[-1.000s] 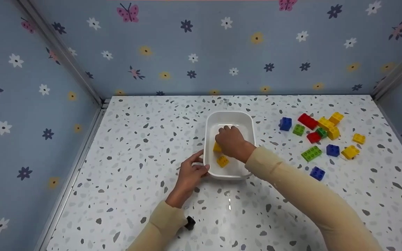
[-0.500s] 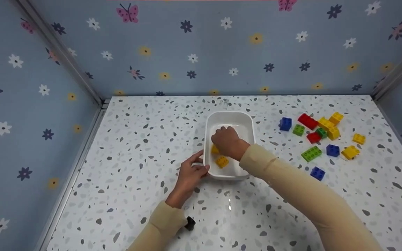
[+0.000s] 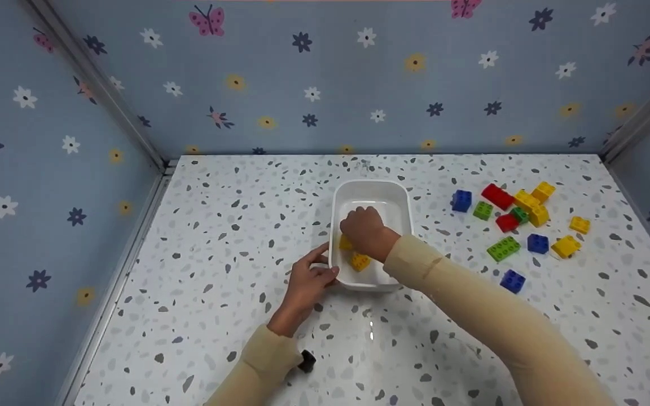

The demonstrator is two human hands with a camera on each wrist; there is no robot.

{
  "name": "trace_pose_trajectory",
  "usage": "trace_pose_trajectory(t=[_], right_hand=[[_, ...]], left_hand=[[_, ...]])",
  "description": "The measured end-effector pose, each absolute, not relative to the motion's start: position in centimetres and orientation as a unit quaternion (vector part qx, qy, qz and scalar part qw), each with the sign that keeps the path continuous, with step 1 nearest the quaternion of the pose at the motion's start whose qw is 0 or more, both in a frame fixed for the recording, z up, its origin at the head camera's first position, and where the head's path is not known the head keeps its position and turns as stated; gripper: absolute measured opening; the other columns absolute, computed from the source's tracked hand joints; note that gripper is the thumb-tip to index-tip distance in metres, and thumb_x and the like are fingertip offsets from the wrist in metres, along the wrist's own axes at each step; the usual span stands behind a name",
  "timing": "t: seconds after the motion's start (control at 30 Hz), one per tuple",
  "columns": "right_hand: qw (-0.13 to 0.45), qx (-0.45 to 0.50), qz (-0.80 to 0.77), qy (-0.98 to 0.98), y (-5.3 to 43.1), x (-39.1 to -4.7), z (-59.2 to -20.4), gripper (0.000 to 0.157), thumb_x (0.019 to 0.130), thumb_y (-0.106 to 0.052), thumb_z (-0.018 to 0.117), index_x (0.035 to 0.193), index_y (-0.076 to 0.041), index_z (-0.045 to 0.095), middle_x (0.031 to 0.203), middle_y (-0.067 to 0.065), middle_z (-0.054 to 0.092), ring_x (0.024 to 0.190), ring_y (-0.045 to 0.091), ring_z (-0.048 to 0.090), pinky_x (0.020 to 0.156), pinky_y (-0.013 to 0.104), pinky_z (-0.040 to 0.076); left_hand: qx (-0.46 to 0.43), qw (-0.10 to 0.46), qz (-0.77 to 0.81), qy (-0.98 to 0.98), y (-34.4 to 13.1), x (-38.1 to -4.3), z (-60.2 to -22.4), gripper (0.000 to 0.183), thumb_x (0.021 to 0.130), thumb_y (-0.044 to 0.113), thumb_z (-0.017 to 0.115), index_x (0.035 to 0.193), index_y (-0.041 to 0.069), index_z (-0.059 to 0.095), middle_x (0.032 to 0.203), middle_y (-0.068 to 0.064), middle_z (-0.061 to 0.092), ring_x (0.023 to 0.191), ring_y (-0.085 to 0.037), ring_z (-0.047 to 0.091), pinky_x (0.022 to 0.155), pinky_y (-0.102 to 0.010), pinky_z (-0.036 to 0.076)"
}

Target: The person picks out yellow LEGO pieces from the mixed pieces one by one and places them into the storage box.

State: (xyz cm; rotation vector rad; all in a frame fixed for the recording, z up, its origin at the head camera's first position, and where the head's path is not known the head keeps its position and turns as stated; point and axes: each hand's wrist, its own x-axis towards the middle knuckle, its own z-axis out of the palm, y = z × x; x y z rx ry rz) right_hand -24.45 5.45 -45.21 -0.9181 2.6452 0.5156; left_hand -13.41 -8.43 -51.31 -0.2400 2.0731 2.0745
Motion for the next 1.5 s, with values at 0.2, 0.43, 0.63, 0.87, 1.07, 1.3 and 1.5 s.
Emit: trace_pose_trajectory(t=[0.2, 0.43, 0.63, 0.87, 1.07, 1.3, 1.5], right_hand=[[0.143, -0.306, 0.163, 0.927, 6.6, -25.1, -44.3, 0.035, 0.099, -0.018, 0.075, 0.129, -0.002, 0.072, 0.116, 0.018, 0.073, 0.104, 0.032, 0.067, 0.099, 0.045, 0.059], [0.113, -0.291, 0.131, 0.941, 8.6, -25.7, -43.0, 0.033, 0.1, -0.022, 0.075, 0.125, 0.0, 0.072, 0.114, 0.018, 0.071, 0.103, 0.033, 0.066, 0.092, 0.044, 0.059], [0.1, -0.266, 0.086, 0.955, 10.4, -26.0, -42.1, 0.037, 0.098, -0.023, 0.078, 0.125, 0.001, 0.071, 0.119, 0.02, 0.07, 0.109, 0.037, 0.066, 0.097, 0.05, 0.059], [0.065, -0.249, 0.026, 0.966, 13.1, -26.3, -41.5, 0.034, 0.096, -0.02, 0.08, 0.121, 0.001, 0.073, 0.116, 0.02, 0.071, 0.106, 0.038, 0.068, 0.095, 0.055, 0.06], [0.057, -0.241, -0.015, 0.969, 15.8, -26.5, -41.3, 0.033, 0.095, -0.018, 0.081, 0.12, 0.003, 0.074, 0.117, 0.022, 0.071, 0.106, 0.04, 0.067, 0.091, 0.058, 0.059], [0.039, -0.218, -0.054, 0.974, 19.0, -26.5, -41.5, 0.031, 0.093, -0.012, 0.081, 0.118, 0.004, 0.075, 0.112, 0.024, 0.071, 0.103, 0.043, 0.067, 0.088, 0.061, 0.059], [0.047, -0.193, -0.066, 0.978, 21.4, -26.5, -41.3, 0.031, 0.094, -0.013, 0.079, 0.119, 0.005, 0.073, 0.114, 0.026, 0.07, 0.103, 0.044, 0.065, 0.084, 0.06, 0.06]], left_hand=[[-0.094, 0.102, 0.694, 0.707, -8.4, -13.5, -51.1, 0.059, 0.1, -0.002, 0.065, 0.157, 0.005, 0.05, 0.124, -0.019, 0.054, 0.09, -0.02, 0.067, 0.08, -0.027, 0.062], [-0.099, 0.103, 0.686, 0.713, -8.3, -13.5, -51.3, 0.059, 0.101, -0.002, 0.065, 0.157, 0.006, 0.05, 0.124, -0.019, 0.053, 0.086, -0.016, 0.064, 0.08, -0.027, 0.061], [-0.096, 0.102, 0.681, 0.719, -8.3, -13.4, -51.2, 0.06, 0.101, 0.0, 0.066, 0.159, 0.006, 0.048, 0.126, -0.018, 0.053, 0.09, -0.016, 0.065, 0.082, -0.027, 0.061], [-0.089, 0.101, 0.697, 0.704, -8.4, -13.4, -51.3, 0.06, 0.102, -0.002, 0.064, 0.159, 0.004, 0.046, 0.126, -0.02, 0.052, 0.094, -0.022, 0.067, 0.081, -0.026, 0.061], [-0.099, 0.103, 0.688, 0.711, -8.2, -13.4, -51.2, 0.059, 0.102, -0.001, 0.065, 0.159, 0.006, 0.048, 0.124, -0.017, 0.053, 0.094, -0.022, 0.066, 0.08, -0.025, 0.06], [-0.101, 0.102, 0.695, 0.705, -8.2, -13.4, -51.2, 0.06, 0.101, -0.003, 0.065, 0.159, 0.005, 0.048, 0.125, -0.019, 0.052, 0.092, -0.022, 0.066, 0.079, -0.025, 0.061], [-0.103, 0.105, 0.692, 0.707, -8.2, -13.3, -51.1, 0.061, 0.102, -0.001, 0.065, 0.159, 0.007, 0.047, 0.125, -0.018, 0.052, 0.094, -0.021, 0.065, 0.082, -0.026, 0.061]])
